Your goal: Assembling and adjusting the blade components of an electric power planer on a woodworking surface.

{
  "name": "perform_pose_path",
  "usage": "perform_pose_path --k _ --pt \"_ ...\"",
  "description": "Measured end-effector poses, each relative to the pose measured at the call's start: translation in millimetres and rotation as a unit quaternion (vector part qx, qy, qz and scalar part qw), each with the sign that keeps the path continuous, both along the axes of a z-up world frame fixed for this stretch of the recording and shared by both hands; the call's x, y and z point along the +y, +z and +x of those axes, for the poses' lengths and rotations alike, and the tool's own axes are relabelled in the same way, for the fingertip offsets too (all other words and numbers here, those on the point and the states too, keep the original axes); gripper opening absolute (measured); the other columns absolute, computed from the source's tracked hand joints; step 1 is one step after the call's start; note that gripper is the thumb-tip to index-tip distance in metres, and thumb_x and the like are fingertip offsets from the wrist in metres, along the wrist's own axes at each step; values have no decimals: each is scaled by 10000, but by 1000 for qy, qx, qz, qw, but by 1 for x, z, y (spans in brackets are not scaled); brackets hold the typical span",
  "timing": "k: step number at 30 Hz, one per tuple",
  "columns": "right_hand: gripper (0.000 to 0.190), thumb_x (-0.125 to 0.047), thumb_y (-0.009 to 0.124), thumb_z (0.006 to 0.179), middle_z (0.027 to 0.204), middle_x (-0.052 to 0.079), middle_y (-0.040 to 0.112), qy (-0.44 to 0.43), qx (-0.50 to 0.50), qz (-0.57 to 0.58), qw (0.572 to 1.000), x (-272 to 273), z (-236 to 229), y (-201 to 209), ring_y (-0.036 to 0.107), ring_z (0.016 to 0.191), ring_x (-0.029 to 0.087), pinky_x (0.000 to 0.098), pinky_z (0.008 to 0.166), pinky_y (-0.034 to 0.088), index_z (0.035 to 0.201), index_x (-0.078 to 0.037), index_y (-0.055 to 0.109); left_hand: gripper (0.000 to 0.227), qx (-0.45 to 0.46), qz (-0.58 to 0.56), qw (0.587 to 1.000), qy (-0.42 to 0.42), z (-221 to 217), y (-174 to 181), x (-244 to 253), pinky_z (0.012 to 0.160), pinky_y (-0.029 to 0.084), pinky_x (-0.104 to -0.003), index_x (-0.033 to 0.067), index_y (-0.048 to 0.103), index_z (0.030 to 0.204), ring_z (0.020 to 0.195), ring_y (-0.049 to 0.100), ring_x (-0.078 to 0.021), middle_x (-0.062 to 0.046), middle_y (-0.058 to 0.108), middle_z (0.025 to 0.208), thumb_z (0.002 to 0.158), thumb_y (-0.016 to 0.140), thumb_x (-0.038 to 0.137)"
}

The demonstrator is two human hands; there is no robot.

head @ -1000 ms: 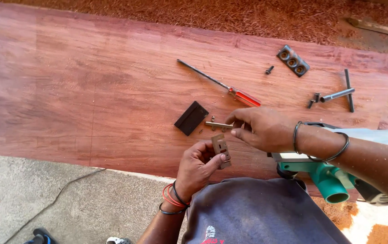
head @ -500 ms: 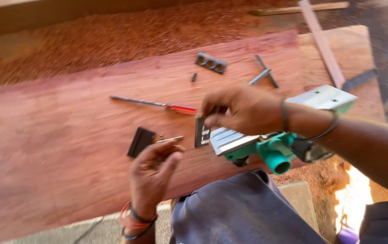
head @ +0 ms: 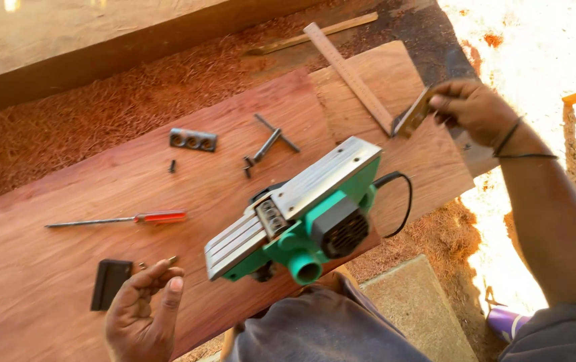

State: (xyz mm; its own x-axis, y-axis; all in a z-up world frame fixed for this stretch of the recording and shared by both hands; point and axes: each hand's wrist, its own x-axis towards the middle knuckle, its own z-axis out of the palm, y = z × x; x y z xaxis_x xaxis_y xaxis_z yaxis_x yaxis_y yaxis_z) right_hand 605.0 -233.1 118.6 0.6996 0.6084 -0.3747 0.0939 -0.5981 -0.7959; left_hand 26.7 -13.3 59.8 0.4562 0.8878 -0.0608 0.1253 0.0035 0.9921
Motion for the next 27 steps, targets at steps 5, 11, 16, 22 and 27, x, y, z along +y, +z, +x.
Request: perform_pose_path --k 5,11,16,22,27 --pt "222 -167 637 1003 946 33 723 82 43 -16 996 -2 37 -44 627 763 109 269 668 522 1177 -47 704 307 19 63 997 45 38 26 -30 986 558 -313 -74 647 1227 1037 702 -169 -144 728 1063 933 716 -18" --pt "199 -162 638 1019 935 20 710 231 44 51 971 73 57 -50 625 761 82 242 667 515 1148 -21 697 306 21 103 985 138 62 41 -96 1032 554 -315 -79 631 1253 1083 702 -173 -158 727 1108 962 701 -15" --pt "196 -174 650 1021 938 13 706 297 77 105 946 147 46 -64 627 744 71 232 643 508 1146 -26 678 292 44 108 962 246 54 21 -165 991 562 -311 -83 648 1234 1027 710 -180 -175 735 1069 959 715 -13" --pt "219 -201 670 1001 923 -2 712 344 127 86 926 192 20 -88 625 715 67 228 589 482 1161 -50 675 288 57 43 918 390 45 11 -225 1018 560 -333 -94 645 1225 1053 711 -207 -203 730 1087 960 711 -2" --pt "234 -230 662 1005 897 -9 692 389 100 32 915 213 9 -90 607 703 51 233 569 471 1175 -69 677 256 114 78 921 364 60 32 -226 938 603 -337 -61 661 1176 1043 735 -218 -186 749 1057 954 702 61"
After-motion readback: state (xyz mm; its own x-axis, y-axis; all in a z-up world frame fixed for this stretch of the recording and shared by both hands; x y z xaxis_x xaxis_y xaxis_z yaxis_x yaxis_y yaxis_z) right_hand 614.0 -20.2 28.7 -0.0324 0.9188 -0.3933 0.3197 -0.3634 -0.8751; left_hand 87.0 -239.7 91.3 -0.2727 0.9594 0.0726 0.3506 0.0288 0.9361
